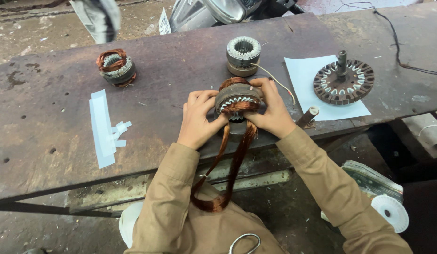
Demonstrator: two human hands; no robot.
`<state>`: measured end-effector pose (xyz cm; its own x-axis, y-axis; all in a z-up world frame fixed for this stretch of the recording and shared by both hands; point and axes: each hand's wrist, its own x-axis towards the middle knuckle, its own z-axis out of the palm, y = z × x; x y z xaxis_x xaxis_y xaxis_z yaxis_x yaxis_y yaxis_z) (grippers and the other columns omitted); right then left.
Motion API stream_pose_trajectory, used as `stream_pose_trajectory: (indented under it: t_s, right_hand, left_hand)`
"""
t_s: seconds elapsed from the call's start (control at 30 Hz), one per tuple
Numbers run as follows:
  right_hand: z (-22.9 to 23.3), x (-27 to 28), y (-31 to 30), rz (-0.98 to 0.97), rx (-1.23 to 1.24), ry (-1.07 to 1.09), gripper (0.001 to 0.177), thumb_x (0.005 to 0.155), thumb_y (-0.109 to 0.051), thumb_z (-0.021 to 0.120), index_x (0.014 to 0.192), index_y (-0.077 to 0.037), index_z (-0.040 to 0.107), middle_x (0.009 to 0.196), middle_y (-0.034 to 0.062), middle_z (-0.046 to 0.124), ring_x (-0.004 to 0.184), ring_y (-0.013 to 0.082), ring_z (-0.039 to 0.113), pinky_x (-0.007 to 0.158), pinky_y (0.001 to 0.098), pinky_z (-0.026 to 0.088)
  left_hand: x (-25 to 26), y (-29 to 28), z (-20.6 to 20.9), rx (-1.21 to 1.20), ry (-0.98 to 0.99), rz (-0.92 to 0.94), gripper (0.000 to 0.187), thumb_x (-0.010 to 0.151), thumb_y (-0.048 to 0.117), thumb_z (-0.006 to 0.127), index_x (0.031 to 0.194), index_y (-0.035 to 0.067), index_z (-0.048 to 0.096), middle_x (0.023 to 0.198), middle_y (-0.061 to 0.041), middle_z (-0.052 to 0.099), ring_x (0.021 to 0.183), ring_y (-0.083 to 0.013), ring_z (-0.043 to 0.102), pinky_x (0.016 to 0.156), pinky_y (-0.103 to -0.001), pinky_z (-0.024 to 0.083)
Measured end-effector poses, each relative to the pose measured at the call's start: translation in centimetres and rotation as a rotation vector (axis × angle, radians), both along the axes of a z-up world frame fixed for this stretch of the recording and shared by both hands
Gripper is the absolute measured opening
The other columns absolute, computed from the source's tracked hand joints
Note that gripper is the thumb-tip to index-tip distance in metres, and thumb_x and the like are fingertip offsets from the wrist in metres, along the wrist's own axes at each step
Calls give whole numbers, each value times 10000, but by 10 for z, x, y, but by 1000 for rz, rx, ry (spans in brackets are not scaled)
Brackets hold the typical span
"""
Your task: The person winds copper wire around a motor stator core, carefully inserting the wire into slots and securing it with white tape. They repeatedly adjust the wire and rotate the stator to continue winding.
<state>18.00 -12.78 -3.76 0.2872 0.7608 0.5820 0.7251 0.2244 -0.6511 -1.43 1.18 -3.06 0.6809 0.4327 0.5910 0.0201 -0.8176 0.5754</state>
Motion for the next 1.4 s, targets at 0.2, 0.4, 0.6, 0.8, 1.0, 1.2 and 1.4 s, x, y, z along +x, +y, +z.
stream_pose_trajectory:
  t_s: [0.2, 0.4, 0.6, 0.8, 1.0, 1.2, 1.4]
  right_hand:
    - [-2, 1, 0, 47, -28, 22, 735, 757, -113, 829, 1382, -52, 448, 1276, 136, 493, 1235, 256, 570, 1072, 368, 470]
    - [4, 8, -3, 140, -79, 71, 723, 805, -169, 833, 1413, -63, 456, 1293, 126, 496, 1254, 250, 565, 1081, 380, 479]
    - [14, 8, -5, 8, -89, -185, 695, 758, -182, 853, 1359, -56, 528, 1151, 130, 541, 1121, 298, 561, 967, 401, 467]
    - [15, 13, 1, 51, -80, -167, 665, 756, -116, 806, 1353, -55, 520, 1129, 121, 535, 1106, 265, 573, 967, 368, 480]
    - [3, 18, 8, 362, -106, 308, 650, 815, -25, 743, 1396, -43, 451, 1301, 50, 576, 1275, 137, 555, 1113, 313, 454]
    - [-3, 20, 8, 391, -99, 350, 663, 815, -17, 752, 1405, -39, 449, 1303, 47, 581, 1262, 123, 557, 1111, 309, 451]
    - [-2, 17, 10, 366, -72, 299, 666, 825, -48, 765, 1400, -39, 429, 1300, 50, 585, 1248, 128, 562, 1087, 309, 464]
  left_hand:
    - [5, -4, 2, -67, -19, 13, 416, 758, 342, 802, 1120, 144, 748, 1247, 12, 660, 1230, -248, 509, 1000, -421, 377]
    - [6, -4, 3, 8, -36, 44, 391, 720, 316, 798, 1069, 143, 758, 1195, 17, 691, 1219, -248, 532, 1002, -426, 376]
    - [4, -10, 6, 63, -40, 91, 351, 741, 339, 816, 1037, 154, 774, 1134, 34, 704, 1170, -235, 532, 1004, -426, 359]
    - [3, -6, -2, -7, -45, 31, 371, 813, 413, 814, 1072, 152, 769, 1199, 16, 673, 1205, -245, 526, 1016, -421, 378]
    - [-1, 4, -11, -16, -34, -29, 441, 825, 444, 798, 1145, 143, 761, 1286, -4, 656, 1255, -270, 513, 1042, -434, 397]
    - [-2, 3, -9, 0, 10, 32, 477, 777, 470, 809, 1118, 141, 752, 1264, -4, 650, 1240, -265, 516, 994, -431, 396]
    - [-3, 3, -7, -2, 0, 18, 459, 808, 464, 804, 1123, 135, 751, 1269, -11, 634, 1251, -268, 500, 997, -435, 389]
